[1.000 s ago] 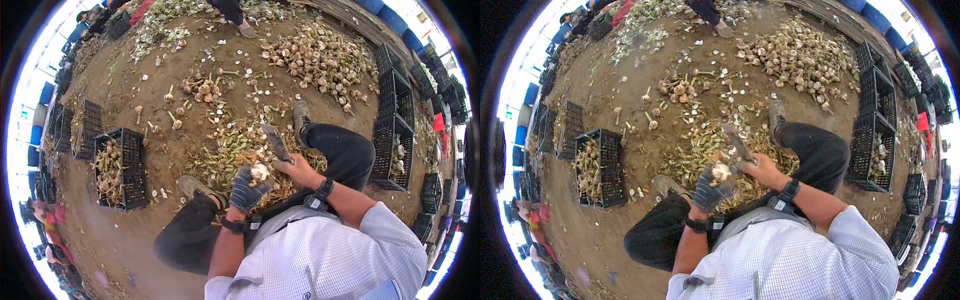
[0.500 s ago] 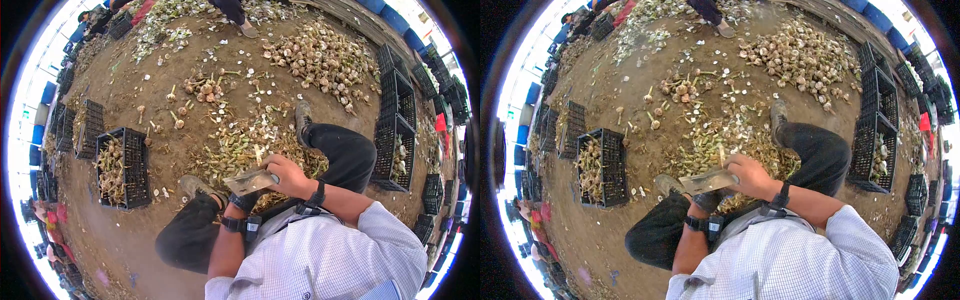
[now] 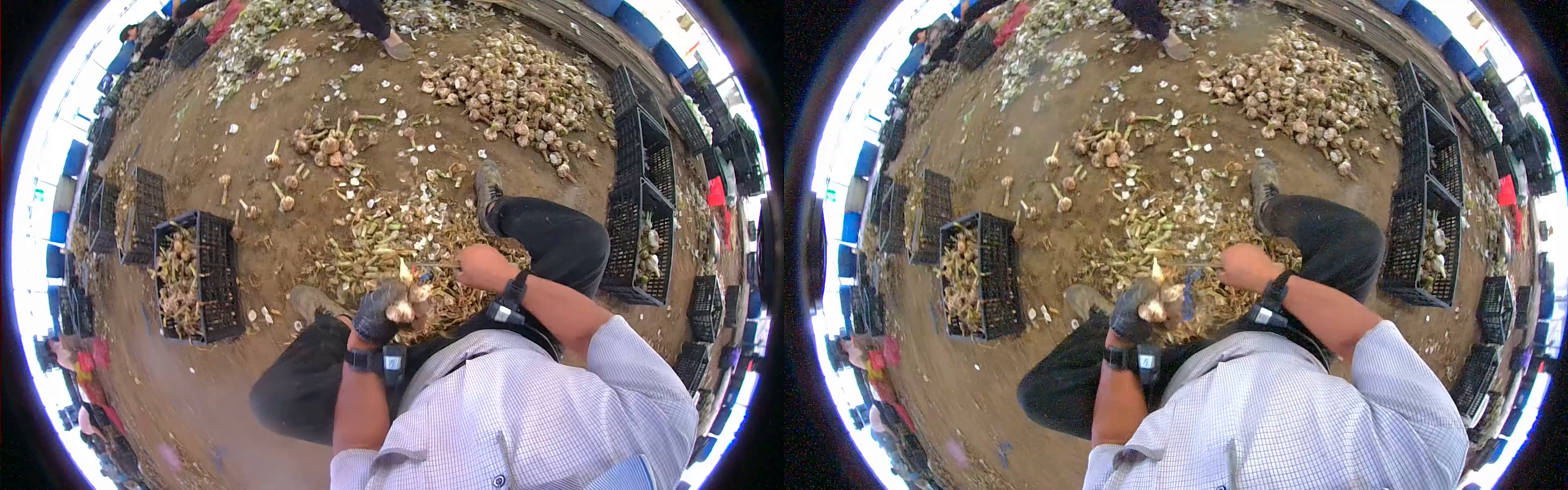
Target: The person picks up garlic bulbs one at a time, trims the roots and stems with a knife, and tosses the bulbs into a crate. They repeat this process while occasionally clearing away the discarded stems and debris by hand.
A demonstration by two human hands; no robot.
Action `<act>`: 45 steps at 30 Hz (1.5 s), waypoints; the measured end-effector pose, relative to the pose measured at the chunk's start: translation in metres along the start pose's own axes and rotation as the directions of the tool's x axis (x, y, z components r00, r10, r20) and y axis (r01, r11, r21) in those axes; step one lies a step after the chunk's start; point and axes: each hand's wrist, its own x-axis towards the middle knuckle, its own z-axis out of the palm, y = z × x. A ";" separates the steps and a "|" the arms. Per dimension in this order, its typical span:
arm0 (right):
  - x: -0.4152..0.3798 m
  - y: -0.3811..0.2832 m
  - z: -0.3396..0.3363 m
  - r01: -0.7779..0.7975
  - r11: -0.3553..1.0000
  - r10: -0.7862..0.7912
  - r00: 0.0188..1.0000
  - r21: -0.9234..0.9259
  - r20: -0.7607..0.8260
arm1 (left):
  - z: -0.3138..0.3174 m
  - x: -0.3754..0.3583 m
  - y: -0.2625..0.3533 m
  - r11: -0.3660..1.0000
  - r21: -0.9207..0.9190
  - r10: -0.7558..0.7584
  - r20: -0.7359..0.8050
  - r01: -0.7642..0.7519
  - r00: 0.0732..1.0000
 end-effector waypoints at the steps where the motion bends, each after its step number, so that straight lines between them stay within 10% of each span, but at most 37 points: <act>1: -0.003 0.010 0.003 -0.007 0.997 0.013 0.997 0.076 -0.082 | -0.004 0.000 0.002 0.941 0.283 0.190 0.009 -0.184 0.982; 2: -0.005 0.019 0.005 0.006 0.990 0.017 0.986 0.138 -0.163 | -0.008 0.000 0.002 0.772 0.549 0.372 0.017 -0.320 0.928; 4: -0.003 0.018 0.001 -0.111 0.899 0.163 0.983 0.423 -0.089 | 0.010 0.007 0.031 0.979 -0.147 -0.164 -0.161 0.141 0.973; 5: -0.011 0.004 -0.005 -0.093 0.844 0.145 0.988 0.528 -0.059 | 0.015 0.008 0.040 0.797 -0.493 -0.439 -0.080 0.347 0.895; 6: -0.012 -0.010 -0.021 -0.061 0.783 0.119 0.991 0.619 -0.054 | 0.012 0.017 -0.004 0.986 0.163 -0.027 -0.070 0.038 0.997; 7: -0.010 -0.022 -0.034 -0.029 0.712 0.090 0.995 0.702 -0.050 | 0.008 0.026 -0.048 0.612 0.759 0.390 -0.047 -0.221 0.920; 9: -0.008 -0.041 -0.032 -0.008 0.667 0.076 0.995 0.745 -0.058 | 0.031 0.037 -0.051 0.982 0.173 -0.047 -0.159 0.075 0.986; 10: -0.003 -0.044 -0.027 0.007 0.684 0.054 0.997 0.729 -0.061 | 0.030 0.042 -0.044 0.945 0.223 -0.222 -0.093 0.238 0.971; 16: 0.022 -0.021 -0.031 -0.013 0.625 0.125 0.989 0.781 -0.084 | 0.035 0.048 -0.066 0.890 0.451 0.053 -0.256 0.071 0.965; 20: 0.058 0.091 -0.108 0.101 0.625 0.556 0.640 0.774 -0.531 | 0.022 0.044 -0.074 0.928 0.323 -0.063 -0.357 0.186 0.932; 21: 0.053 0.090 -0.154 0.150 0.068 0.827 0.544 0.986 -0.140 | 0.019 0.044 -0.078 0.930 0.293 -0.102 -0.381 0.224 0.919; 22: 0.067 0.138 -0.162 0.086 0.343 0.834 0.430 0.935 -0.345 | 0.017 0.044 -0.082 0.930 0.272 -0.127 -0.393 0.247 0.911; 25: 0.088 0.169 -0.173 -0.076 0.656 0.710 0.402 0.751 -0.579 | 0.013 0.045 -0.070 0.921 0.247 -0.174 -0.430 0.301 0.886; 32: 0.244 0.115 -0.121 -0.164 0.972 0.224 0.853 0.166 -0.471 | 0.005 0.041 -0.107 0.940 -0.104 -0.339 -0.405 0.325 0.849; 34: 0.301 0.070 -0.114 -0.066 0.990 0.116 0.886 0.126 -0.449 | -0.018 0.045 -0.051 0.854 -0.034 -0.495 -0.361 0.519 0.790; 41: 0.484 -0.043 -0.082 0.299 0.954 -0.289 0.905 -0.016 -0.312 | -0.035 0.049 -0.083 0.716 -0.563 -0.651 -0.327 0.412 0.685; 45: 0.541 -0.073 -0.074 0.428 0.888 -0.457 0.858 -0.166 -0.232 | -0.035 0.042 -0.118 0.723 -0.515 -0.661 -0.321 0.460 0.679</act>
